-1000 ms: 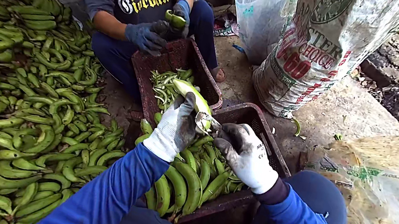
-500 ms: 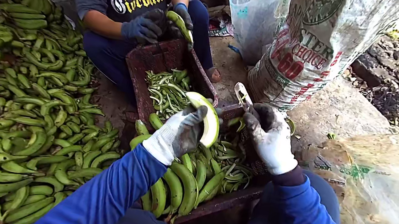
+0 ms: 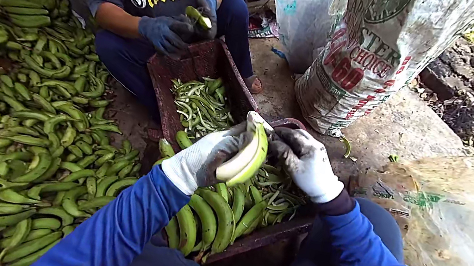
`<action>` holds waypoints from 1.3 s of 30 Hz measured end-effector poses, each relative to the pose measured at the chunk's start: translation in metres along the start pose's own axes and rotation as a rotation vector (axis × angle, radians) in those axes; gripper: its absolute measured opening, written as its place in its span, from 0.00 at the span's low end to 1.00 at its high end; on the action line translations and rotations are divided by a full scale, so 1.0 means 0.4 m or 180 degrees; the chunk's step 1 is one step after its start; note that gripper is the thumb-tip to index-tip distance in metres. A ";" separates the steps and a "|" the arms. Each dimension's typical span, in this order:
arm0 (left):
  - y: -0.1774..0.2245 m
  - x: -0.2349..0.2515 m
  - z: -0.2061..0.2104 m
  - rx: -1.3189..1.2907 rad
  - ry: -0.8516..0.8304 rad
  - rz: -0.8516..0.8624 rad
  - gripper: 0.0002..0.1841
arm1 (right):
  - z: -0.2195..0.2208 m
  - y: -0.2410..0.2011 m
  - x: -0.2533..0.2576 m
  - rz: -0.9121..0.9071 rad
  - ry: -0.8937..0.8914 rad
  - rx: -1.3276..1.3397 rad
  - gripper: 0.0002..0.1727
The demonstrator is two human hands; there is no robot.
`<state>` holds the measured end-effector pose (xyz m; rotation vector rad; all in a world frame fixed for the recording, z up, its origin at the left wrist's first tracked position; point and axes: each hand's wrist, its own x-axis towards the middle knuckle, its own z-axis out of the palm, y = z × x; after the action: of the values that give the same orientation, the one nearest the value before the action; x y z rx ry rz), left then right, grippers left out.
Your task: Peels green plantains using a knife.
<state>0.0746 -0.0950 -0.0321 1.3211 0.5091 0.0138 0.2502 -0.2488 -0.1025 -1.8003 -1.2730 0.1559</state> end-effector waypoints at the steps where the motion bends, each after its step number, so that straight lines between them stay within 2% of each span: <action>1: 0.005 -0.003 0.005 0.0197 -0.0222 -0.0126 0.23 | -0.017 0.017 0.012 0.0203 -0.0103 -0.0118 0.21; 3: -0.015 0.014 0.000 0.0112 -0.0725 -0.0186 0.28 | -0.043 0.049 0.029 0.0714 -0.0157 -0.0293 0.21; 5: -0.033 0.030 0.003 -0.0063 -0.0636 0.0058 0.33 | -0.060 0.055 0.025 0.0980 0.0143 -0.0174 0.21; 7: -0.042 0.043 0.003 -0.0354 -0.0051 0.0393 0.32 | -0.064 0.035 0.012 0.0811 0.0441 0.0017 0.23; 9: -0.052 0.057 -0.020 -0.0858 0.0324 0.0641 0.26 | -0.046 0.019 -0.011 0.0453 0.0577 0.0181 0.24; 12: -0.038 0.062 -0.041 -0.1845 0.0682 0.0648 0.19 | -0.003 0.002 -0.034 0.0141 0.0435 0.0243 0.26; 14: -0.025 0.051 -0.044 -0.2149 0.0767 0.0665 0.20 | 0.023 -0.008 -0.039 -0.0048 0.0276 0.0184 0.26; 18: -0.021 0.033 -0.040 -0.2083 0.0633 0.0720 0.22 | 0.051 -0.016 -0.038 -0.0308 0.0162 0.0178 0.25; 22: -0.010 0.031 -0.020 -0.1703 0.0691 0.0319 0.20 | 0.034 -0.016 -0.036 -0.0553 0.0146 0.0149 0.26; 26: -0.007 0.015 -0.002 -0.0911 0.0192 0.0270 0.16 | 0.016 -0.022 -0.030 -0.0681 0.0188 0.0174 0.25; 28: -0.004 0.011 -0.012 -0.0578 -0.0258 0.0338 0.18 | 0.000 -0.017 -0.019 -0.0446 0.0114 0.0189 0.22; 31: 0.000 0.006 -0.004 -0.0051 -0.0370 0.0103 0.25 | -0.029 0.011 0.007 0.0320 -0.0145 0.0018 0.21; 33: -0.010 0.010 0.006 -0.0046 -0.0506 0.0130 0.26 | -0.046 0.044 0.019 0.0882 -0.0197 -0.0083 0.22; 35: -0.016 0.018 0.006 -0.0234 -0.0494 0.0386 0.28 | -0.061 0.052 0.016 0.1150 -0.0011 0.0039 0.22; 37: -0.016 0.027 -0.006 -0.0628 -0.0238 0.0612 0.28 | -0.068 0.035 0.002 0.0890 0.0290 0.0209 0.22; 39: -0.018 0.035 -0.025 -0.1176 0.0033 0.0723 0.23 | -0.063 0.022 -0.014 0.0363 0.0351 0.0369 0.23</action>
<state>0.0814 -0.0836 -0.0450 1.0098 0.3424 0.2901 0.2677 -0.2686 -0.0960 -1.7575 -1.0634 0.1874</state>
